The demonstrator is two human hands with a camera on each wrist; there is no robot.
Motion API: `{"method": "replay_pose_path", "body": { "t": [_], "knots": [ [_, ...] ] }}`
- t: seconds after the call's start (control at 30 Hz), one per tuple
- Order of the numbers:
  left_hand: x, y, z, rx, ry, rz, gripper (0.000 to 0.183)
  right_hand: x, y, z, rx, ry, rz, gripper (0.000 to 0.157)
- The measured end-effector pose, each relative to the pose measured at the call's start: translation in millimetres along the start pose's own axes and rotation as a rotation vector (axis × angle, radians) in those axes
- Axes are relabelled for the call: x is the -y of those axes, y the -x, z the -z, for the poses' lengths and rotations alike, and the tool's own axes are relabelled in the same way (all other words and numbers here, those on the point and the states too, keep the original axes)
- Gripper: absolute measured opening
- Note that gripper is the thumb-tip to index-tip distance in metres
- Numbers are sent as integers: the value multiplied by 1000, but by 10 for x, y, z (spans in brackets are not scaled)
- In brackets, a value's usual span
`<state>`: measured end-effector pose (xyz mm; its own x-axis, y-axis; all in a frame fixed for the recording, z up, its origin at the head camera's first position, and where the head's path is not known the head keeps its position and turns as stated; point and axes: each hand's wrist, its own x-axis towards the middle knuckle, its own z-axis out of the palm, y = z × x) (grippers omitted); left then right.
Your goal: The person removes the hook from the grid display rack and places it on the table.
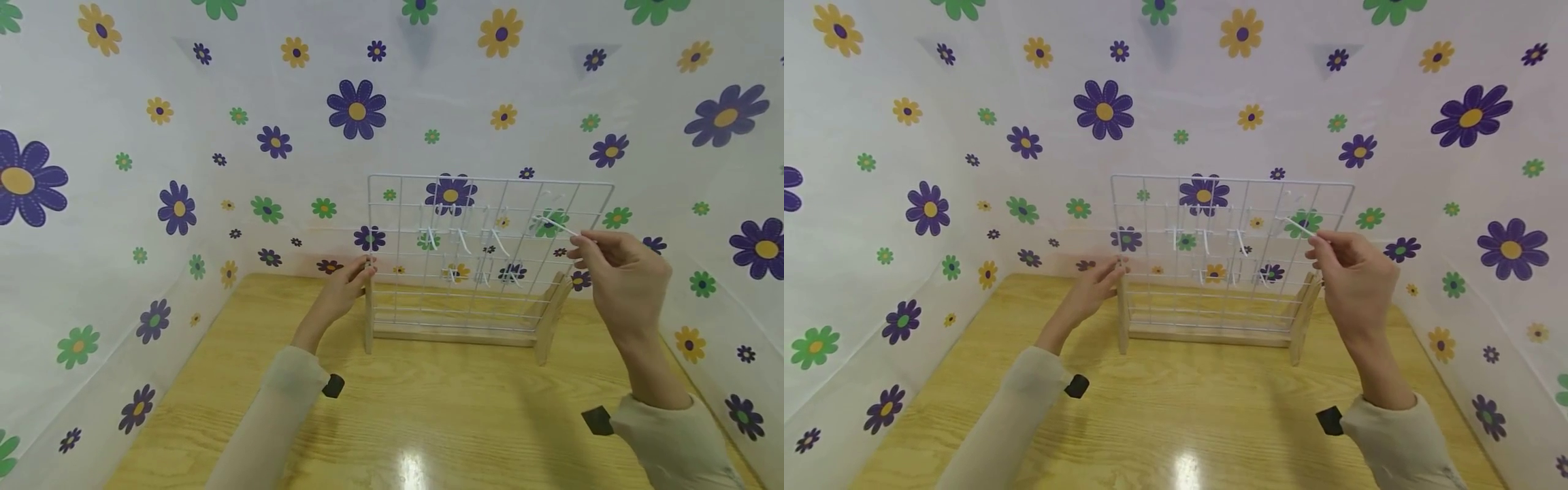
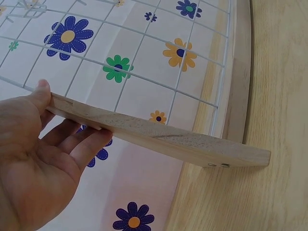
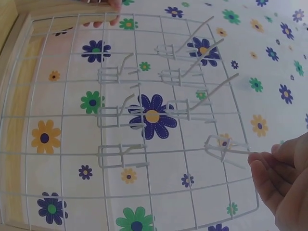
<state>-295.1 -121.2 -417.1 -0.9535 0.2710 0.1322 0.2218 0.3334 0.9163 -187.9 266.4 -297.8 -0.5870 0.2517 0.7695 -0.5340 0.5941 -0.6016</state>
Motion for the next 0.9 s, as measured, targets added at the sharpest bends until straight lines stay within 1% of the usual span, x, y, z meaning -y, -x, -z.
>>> {"method": "replay_pose_path", "body": {
  "t": [0.1, 0.27, 0.43, 0.63, 0.9],
  "knots": [
    [4, -3, 0, 0, -11, -1, 55, 30, 3, 59, 8, 4, 5, 14],
    [-5, 5, -7, -1, -13, 4, 53, 67, 22, 167, 22, 19, -9, 17],
    [-25, 18, -23, -3, -15, 8, 50, 27, 54, 293, 17, 12, -9, 16],
    [-42, 28, -29, 0, -24, 3, 50, -31, 112, 433, 7, 52, -12, 17],
    [-53, 26, -20, 3, -20, -8, 48, -25, 184, 592, 13, 113, -40, 17]
  ]
}}
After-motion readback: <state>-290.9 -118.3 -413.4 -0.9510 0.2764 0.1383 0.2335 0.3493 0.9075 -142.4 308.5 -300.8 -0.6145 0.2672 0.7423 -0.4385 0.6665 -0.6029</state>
